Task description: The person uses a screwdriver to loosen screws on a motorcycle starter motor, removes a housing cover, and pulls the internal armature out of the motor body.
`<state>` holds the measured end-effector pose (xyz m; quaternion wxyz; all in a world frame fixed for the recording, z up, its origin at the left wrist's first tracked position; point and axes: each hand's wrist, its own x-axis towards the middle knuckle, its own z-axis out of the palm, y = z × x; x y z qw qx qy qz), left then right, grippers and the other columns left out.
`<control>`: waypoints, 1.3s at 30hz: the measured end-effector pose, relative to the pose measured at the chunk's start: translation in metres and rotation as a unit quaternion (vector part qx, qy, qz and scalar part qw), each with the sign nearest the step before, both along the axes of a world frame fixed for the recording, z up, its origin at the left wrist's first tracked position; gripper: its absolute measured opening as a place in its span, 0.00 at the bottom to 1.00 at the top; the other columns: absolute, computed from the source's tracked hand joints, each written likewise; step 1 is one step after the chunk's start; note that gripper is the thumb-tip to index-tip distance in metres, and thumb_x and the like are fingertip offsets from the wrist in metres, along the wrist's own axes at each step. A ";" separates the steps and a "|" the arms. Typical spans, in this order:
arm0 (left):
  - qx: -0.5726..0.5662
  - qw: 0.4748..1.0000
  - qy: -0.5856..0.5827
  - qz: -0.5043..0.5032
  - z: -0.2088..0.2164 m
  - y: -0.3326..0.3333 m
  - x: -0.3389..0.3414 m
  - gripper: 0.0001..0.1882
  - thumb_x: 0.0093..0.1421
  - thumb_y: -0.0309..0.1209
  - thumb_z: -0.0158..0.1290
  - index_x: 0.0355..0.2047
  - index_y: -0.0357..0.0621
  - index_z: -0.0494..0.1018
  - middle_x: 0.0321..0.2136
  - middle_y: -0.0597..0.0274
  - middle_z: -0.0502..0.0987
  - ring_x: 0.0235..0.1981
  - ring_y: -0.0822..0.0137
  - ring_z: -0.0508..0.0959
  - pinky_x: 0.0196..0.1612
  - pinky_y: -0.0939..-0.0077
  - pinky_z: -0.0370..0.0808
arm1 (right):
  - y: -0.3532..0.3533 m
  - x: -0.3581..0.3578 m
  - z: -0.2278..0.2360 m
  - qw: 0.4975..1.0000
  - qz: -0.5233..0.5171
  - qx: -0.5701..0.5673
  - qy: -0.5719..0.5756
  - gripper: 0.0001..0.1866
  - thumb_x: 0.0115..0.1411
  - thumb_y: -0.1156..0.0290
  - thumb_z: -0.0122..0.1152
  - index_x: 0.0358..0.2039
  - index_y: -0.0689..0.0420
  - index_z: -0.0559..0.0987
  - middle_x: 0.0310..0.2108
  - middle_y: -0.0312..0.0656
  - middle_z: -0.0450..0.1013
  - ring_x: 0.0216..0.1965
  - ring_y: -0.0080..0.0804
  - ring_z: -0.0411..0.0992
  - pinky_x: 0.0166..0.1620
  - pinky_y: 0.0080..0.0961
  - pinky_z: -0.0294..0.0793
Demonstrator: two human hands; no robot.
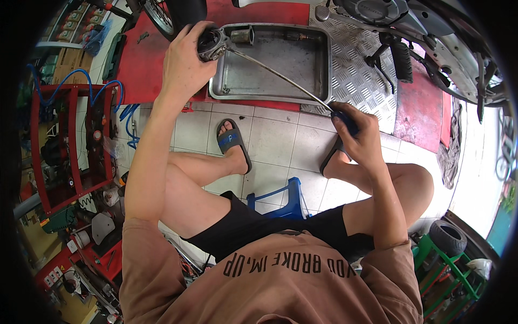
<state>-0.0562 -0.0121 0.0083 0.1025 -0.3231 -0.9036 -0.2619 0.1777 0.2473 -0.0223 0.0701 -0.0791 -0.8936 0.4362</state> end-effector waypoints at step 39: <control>0.028 0.999 0.040 0.003 0.001 0.003 0.003 0.27 0.40 0.25 0.59 0.46 0.45 0.72 0.35 0.52 0.74 0.38 0.47 0.76 0.39 0.58 0.75 | -0.003 0.001 0.001 0.997 -0.013 -0.066 -0.042 0.13 0.58 0.74 0.57 0.43 0.63 0.79 0.20 0.42 0.72 0.21 0.24 0.66 0.28 0.23 0.67</control>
